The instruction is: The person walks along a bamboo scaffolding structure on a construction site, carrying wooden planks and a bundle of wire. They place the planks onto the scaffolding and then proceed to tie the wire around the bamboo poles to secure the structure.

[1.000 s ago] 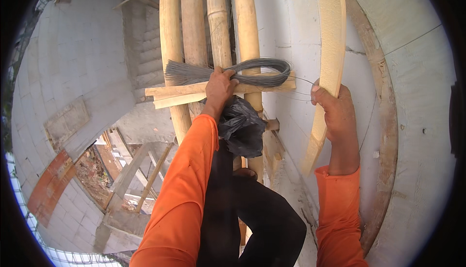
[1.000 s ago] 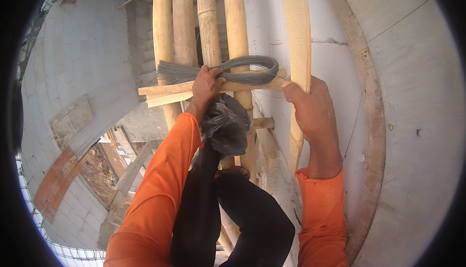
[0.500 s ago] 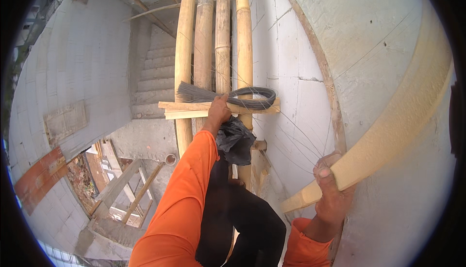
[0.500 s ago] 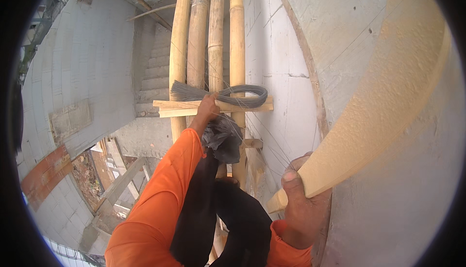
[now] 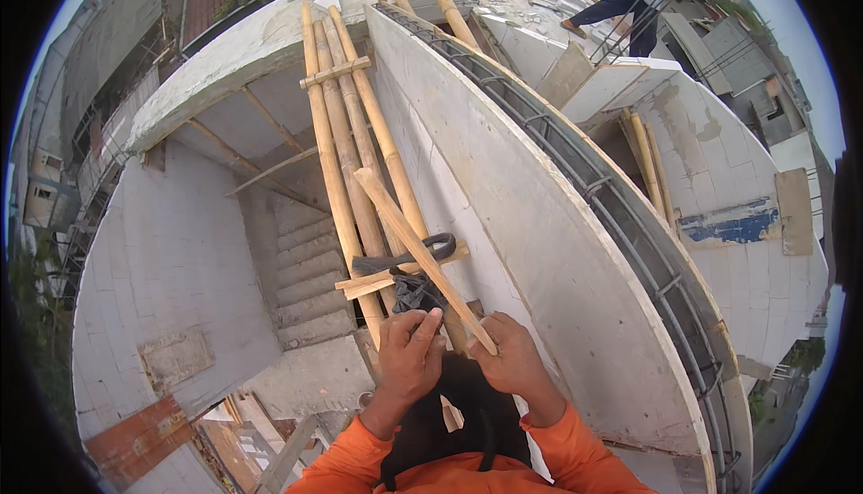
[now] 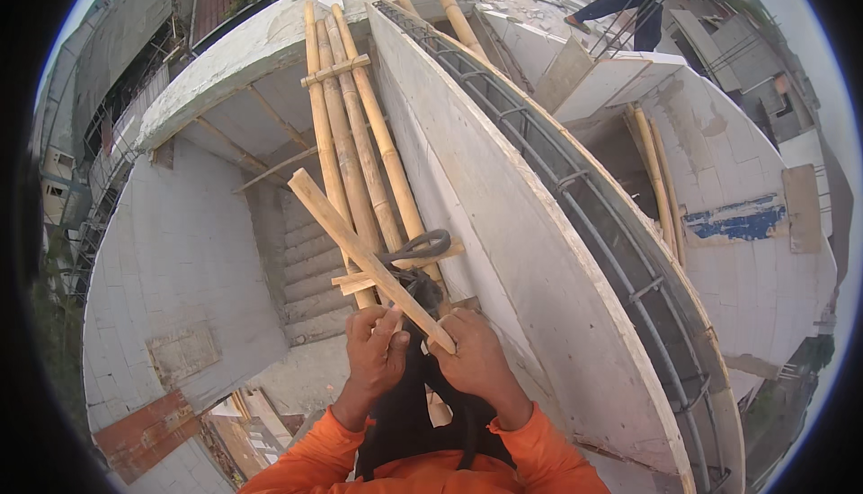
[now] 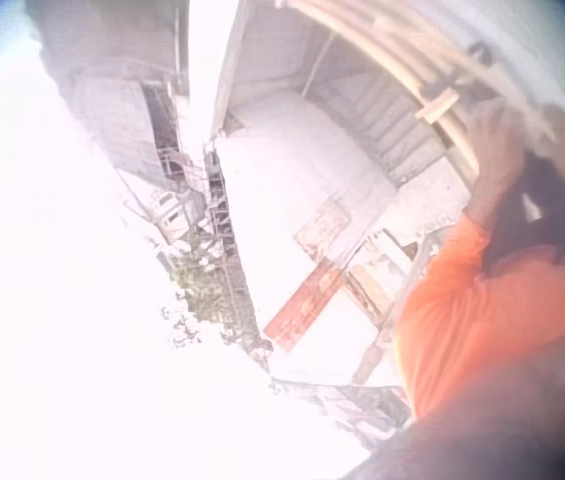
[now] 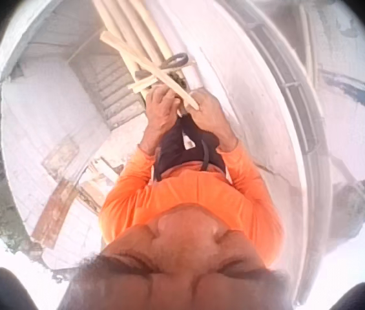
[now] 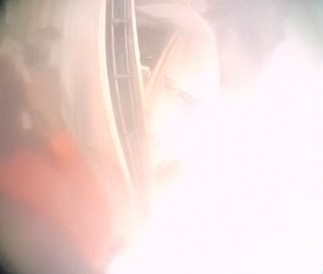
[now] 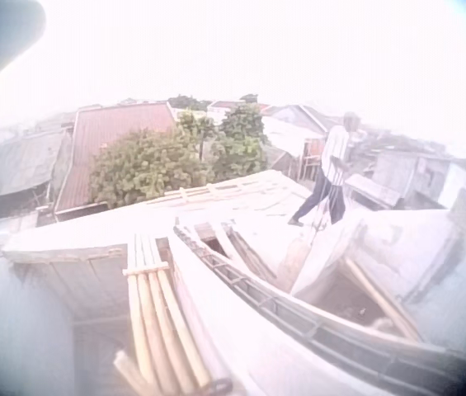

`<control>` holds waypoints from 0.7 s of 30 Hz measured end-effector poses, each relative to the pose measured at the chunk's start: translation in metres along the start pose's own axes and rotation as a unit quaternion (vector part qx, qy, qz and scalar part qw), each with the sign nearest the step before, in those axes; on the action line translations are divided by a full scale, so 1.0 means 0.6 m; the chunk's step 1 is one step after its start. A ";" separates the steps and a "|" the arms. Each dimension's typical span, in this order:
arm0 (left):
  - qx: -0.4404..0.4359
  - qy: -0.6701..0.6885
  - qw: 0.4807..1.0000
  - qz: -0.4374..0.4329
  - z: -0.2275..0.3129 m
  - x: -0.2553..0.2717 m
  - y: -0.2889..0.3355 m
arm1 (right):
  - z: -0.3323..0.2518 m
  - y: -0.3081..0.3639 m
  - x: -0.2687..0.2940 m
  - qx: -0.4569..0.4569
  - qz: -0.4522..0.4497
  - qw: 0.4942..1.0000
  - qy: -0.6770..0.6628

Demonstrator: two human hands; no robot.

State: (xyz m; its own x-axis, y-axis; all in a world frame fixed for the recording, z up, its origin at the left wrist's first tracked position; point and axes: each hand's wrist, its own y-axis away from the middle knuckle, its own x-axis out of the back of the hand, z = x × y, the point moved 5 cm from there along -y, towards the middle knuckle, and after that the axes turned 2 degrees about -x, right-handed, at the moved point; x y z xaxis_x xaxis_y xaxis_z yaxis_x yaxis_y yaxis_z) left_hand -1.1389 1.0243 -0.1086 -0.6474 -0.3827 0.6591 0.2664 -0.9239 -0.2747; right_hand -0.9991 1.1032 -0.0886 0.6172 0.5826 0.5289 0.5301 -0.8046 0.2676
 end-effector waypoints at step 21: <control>-0.303 0.228 0.856 -0.352 0.437 0.096 -0.067 | -0.117 0.393 0.225 0.084 0.101 0.914 -0.384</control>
State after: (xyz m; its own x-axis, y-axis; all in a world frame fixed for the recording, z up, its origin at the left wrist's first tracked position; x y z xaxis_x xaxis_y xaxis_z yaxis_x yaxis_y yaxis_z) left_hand -0.9998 1.0386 0.1239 -0.7435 0.4368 0.5064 -0.6338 -0.7018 -0.3252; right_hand -0.8315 0.9842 0.1024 0.9044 0.3844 -0.1853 0.4016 -0.9135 0.0649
